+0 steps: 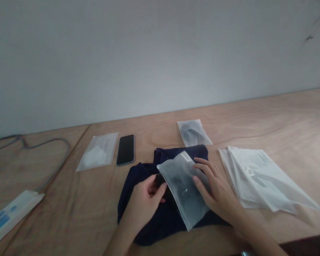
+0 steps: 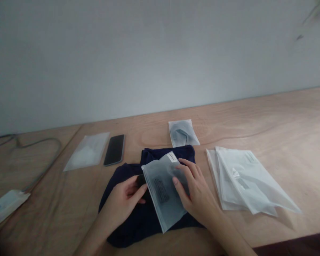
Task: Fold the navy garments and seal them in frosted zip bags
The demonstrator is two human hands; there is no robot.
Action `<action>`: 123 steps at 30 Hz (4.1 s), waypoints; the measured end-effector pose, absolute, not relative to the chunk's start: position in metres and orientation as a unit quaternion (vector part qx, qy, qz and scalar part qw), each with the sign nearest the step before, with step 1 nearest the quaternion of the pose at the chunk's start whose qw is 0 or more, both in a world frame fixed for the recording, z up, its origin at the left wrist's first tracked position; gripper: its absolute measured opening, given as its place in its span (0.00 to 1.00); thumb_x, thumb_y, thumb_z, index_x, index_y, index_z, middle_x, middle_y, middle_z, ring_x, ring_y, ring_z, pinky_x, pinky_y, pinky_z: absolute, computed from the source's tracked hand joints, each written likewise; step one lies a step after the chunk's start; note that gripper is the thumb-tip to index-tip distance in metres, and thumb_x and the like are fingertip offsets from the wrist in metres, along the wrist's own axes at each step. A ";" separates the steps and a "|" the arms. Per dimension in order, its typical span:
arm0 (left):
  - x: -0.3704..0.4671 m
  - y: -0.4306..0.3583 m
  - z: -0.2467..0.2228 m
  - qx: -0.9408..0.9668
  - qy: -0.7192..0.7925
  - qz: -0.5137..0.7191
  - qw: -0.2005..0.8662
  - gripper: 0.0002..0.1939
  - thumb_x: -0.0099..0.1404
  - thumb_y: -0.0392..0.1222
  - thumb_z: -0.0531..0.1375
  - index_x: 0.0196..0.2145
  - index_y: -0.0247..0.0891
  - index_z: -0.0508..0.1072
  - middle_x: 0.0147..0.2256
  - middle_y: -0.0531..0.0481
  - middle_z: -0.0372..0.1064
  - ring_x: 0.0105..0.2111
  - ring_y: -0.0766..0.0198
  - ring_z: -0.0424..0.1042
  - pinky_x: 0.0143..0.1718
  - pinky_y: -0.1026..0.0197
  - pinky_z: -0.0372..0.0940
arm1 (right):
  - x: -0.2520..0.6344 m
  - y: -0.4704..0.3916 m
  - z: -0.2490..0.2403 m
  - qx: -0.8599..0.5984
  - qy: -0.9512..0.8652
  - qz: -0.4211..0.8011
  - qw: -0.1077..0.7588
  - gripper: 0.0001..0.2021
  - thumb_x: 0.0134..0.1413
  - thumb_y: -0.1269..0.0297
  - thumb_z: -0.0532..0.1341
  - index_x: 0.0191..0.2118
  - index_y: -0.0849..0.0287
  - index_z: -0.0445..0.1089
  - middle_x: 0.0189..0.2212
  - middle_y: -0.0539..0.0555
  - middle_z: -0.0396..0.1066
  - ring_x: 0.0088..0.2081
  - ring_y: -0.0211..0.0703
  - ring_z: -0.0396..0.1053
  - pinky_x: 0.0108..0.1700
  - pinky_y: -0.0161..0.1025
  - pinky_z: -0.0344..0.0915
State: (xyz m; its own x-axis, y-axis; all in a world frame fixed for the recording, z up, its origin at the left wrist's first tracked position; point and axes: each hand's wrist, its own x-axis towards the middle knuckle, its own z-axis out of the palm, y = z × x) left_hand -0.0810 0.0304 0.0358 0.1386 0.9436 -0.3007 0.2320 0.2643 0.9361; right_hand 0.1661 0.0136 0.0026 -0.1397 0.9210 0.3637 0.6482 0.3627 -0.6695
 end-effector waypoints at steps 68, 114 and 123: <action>-0.065 0.076 0.024 0.570 0.612 0.344 0.428 0.12 0.63 0.50 0.65 0.33 0.37 0.79 0.29 0.50 0.75 0.24 0.65 0.68 0.24 0.65 0.60 | 0.117 0.129 0.014 -0.493 -0.775 0.225 0.326 0.10 0.69 0.71 0.58 0.34 0.60 0.73 0.34 0.53 0.69 0.36 0.42 0.70 0.41 0.38 0.67; -0.105 -0.033 0.014 0.661 0.624 0.206 0.361 0.11 0.73 0.49 0.57 0.38 0.42 0.76 0.26 0.53 0.71 0.24 0.64 0.71 0.24 0.67 0.62 | 0.161 0.078 0.017 -0.429 -0.813 0.043 0.391 0.23 0.73 0.65 0.57 0.69 0.49 0.65 0.71 0.58 0.60 0.76 0.59 0.48 0.71 0.64 0.61; -0.124 -0.046 0.013 0.796 0.483 0.233 0.280 0.08 0.73 0.37 0.59 0.47 0.45 0.75 0.34 0.54 0.75 0.29 0.68 0.77 0.28 0.71 0.69 | 0.231 0.225 -0.008 -0.484 -0.799 0.041 0.354 0.21 0.69 0.59 0.60 0.64 0.52 0.73 0.68 0.63 0.64 0.68 0.64 0.64 0.69 0.63 0.62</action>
